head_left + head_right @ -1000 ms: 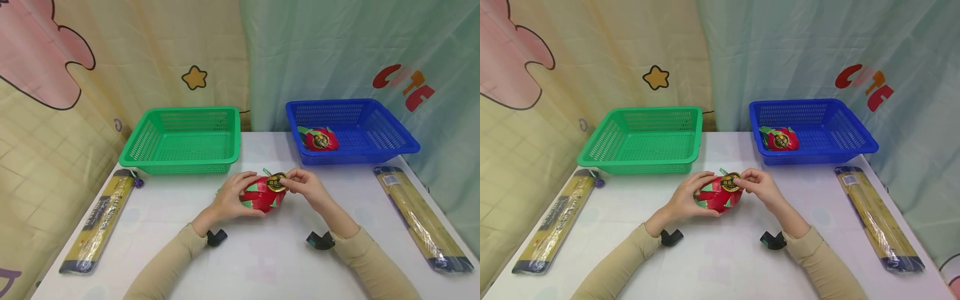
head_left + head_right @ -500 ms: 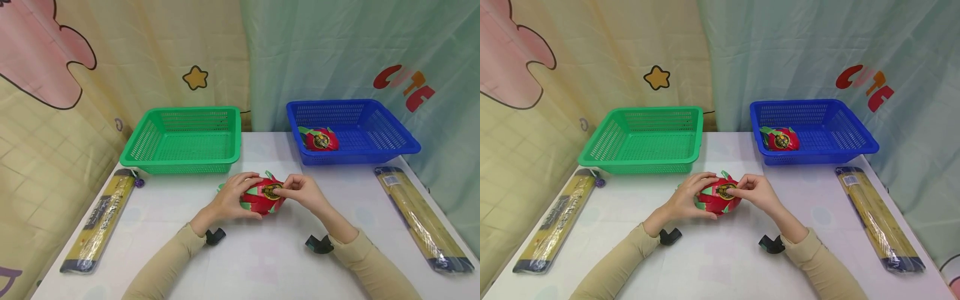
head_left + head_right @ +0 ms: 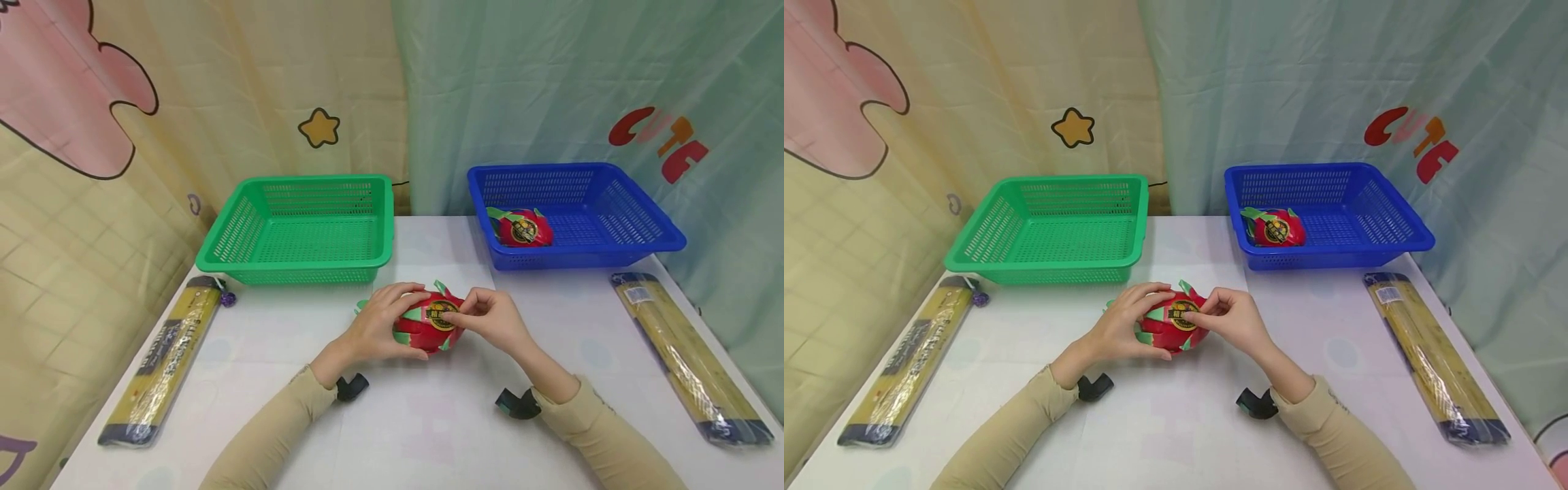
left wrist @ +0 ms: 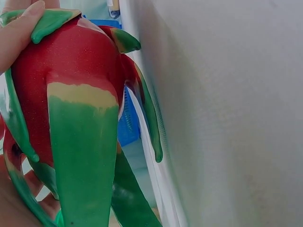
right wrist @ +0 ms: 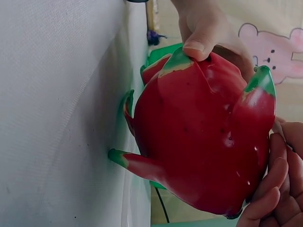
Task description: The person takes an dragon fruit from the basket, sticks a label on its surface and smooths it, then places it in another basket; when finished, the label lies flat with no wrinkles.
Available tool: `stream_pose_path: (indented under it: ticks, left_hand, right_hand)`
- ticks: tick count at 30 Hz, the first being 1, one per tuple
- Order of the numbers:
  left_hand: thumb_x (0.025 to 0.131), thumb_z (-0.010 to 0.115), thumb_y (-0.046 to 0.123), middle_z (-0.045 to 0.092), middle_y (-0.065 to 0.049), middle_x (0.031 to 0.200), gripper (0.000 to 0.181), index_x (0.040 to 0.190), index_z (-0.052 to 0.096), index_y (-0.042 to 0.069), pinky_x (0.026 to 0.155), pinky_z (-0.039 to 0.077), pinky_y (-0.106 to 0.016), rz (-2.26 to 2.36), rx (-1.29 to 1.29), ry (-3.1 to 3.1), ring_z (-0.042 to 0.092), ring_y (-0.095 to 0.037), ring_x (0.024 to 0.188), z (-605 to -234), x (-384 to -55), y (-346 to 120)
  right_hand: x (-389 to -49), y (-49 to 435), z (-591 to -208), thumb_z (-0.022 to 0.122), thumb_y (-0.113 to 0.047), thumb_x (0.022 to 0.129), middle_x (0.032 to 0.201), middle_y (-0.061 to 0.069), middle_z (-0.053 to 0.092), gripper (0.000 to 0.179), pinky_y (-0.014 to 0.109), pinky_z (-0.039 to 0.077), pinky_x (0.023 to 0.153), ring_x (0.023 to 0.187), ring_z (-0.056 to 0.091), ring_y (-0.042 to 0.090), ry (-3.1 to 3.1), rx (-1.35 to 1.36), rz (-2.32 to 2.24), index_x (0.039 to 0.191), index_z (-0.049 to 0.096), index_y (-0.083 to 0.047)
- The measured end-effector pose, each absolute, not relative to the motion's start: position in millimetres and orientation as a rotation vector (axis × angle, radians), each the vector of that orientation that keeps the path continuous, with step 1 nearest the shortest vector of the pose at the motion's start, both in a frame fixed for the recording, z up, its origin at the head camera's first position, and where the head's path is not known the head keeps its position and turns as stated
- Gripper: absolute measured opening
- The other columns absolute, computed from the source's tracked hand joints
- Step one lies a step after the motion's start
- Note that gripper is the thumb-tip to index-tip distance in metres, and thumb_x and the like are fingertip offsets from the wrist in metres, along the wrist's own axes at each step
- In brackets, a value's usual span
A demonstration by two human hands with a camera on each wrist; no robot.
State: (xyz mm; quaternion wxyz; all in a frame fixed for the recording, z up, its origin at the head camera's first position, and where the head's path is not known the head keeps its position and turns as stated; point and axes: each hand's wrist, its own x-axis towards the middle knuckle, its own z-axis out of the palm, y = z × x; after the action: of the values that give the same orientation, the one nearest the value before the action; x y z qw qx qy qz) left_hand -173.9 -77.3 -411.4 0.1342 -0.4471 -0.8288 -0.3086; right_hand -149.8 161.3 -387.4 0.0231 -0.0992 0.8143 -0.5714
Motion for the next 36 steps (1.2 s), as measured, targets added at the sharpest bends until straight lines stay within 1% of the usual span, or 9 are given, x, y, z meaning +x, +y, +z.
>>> stream_pose_path:
  ticks: [8,14,18,20,22,24,28,33,36]
  left_hand:
    - [0.062,0.084,0.049,0.044,-0.004,0.135,0.088,0.134,0.048,0.014,0.099,0.037,-0.042,-0.885,-1.295,-2.406,0.040,-0.017,0.124,-412,-173,-77]
    - [0.061,0.085,0.047,0.045,-0.005,0.135,0.089,0.134,0.048,0.013,0.099,0.037,-0.042,-0.880,-1.296,-2.400,0.040,-0.018,0.124,-411,-173,-78]
    - [0.060,0.086,0.046,0.045,-0.007,0.134,0.089,0.134,0.048,0.013,0.098,0.038,-0.043,-0.880,-1.303,-2.390,0.040,-0.018,0.124,-412,-174,-78]
    - [0.061,0.084,0.047,0.045,-0.006,0.135,0.089,0.134,0.048,0.012,0.099,0.037,-0.043,-0.858,-1.318,-2.387,0.039,-0.018,0.124,-412,-174,-78]
    - [0.063,0.083,0.050,0.045,-0.005,0.135,0.090,0.135,0.046,0.010,0.101,0.035,-0.042,-0.823,-1.334,-2.388,0.039,-0.019,0.125,-412,-173,-77]
    - [0.063,0.081,0.054,0.045,-0.005,0.135,0.094,0.136,0.043,0.007,0.102,0.034,-0.041,-0.795,-1.340,-2.398,0.038,-0.018,0.126,-412,-172,-75]
    - [0.066,0.075,0.059,0.048,-0.005,0.133,0.095,0.137,0.040,0.004,0.101,0.033,-0.041,-0.829,-1.280,-2.443,0.039,-0.016,0.125,-412,-167,-71]
    - [0.081,0.055,0.064,0.051,-0.002,0.129,0.076,0.133,0.045,0.008,0.097,0.034,-0.041,-0.787,-1.151,-2.477,0.042,-0.014,0.121,-414,-164,-62]
    - [0.084,0.052,0.061,0.053,-0.001,0.124,0.068,0.127,0.049,0.009,0.095,0.036,-0.040,-0.748,-1.115,-2.448,0.045,-0.015,0.117,-417,-163,-59]
  right_hand:
    - [-147,159,-386,0.081,-0.020,0.074,0.067,0.005,0.063,0.025,0.025,0.043,0.052,0.063,0.054,0.016,2.563,-0.348,-1.771,0.071,0.062,-0.005]
    - [-148,156,-391,0.084,-0.031,0.069,0.067,0.003,0.055,0.035,0.027,0.041,0.053,0.063,0.050,0.018,2.760,-0.385,-1.680,0.078,0.058,-0.010]
    - [-153,156,-397,0.083,-0.037,0.069,0.101,0.011,0.058,0.059,0.038,0.048,0.078,0.093,0.054,0.025,2.762,-0.354,-1.644,0.110,0.053,-0.007]
    - [-156,155,-402,0.080,-0.037,0.073,0.127,0.013,0.050,0.073,0.046,0.044,0.092,0.115,0.048,0.030,2.644,-0.345,-1.654,0.130,0.043,-0.008]
    - [-158,154,-406,0.076,-0.037,0.078,0.138,0.014,0.041,0.081,0.048,0.042,0.096,0.123,0.042,0.033,2.492,-0.332,-1.664,0.141,0.032,-0.013]
    - [-158,152,-410,0.074,-0.037,0.080,0.138,0.012,0.042,0.080,0.045,0.045,0.093,0.121,0.045,0.031,2.396,-0.323,-1.660,0.144,0.030,-0.016]
    - [-155,146,-413,0.074,-0.036,0.080,0.119,0.009,0.056,0.066,0.035,0.052,0.080,0.101,0.056,0.025,2.393,-0.346,-1.655,0.135,0.044,-0.017]
    - [-149,140,-414,0.075,-0.032,0.079,0.109,0.007,0.060,0.054,0.034,0.052,0.076,0.093,0.059,0.022,2.478,-0.366,-1.685,0.125,0.052,-0.015]
    - [-146,136,-415,0.076,-0.032,0.078,0.109,0.007,0.061,0.053,0.034,0.052,0.076,0.093,0.059,0.023,2.508,-0.331,-1.714,0.123,0.053,-0.014]
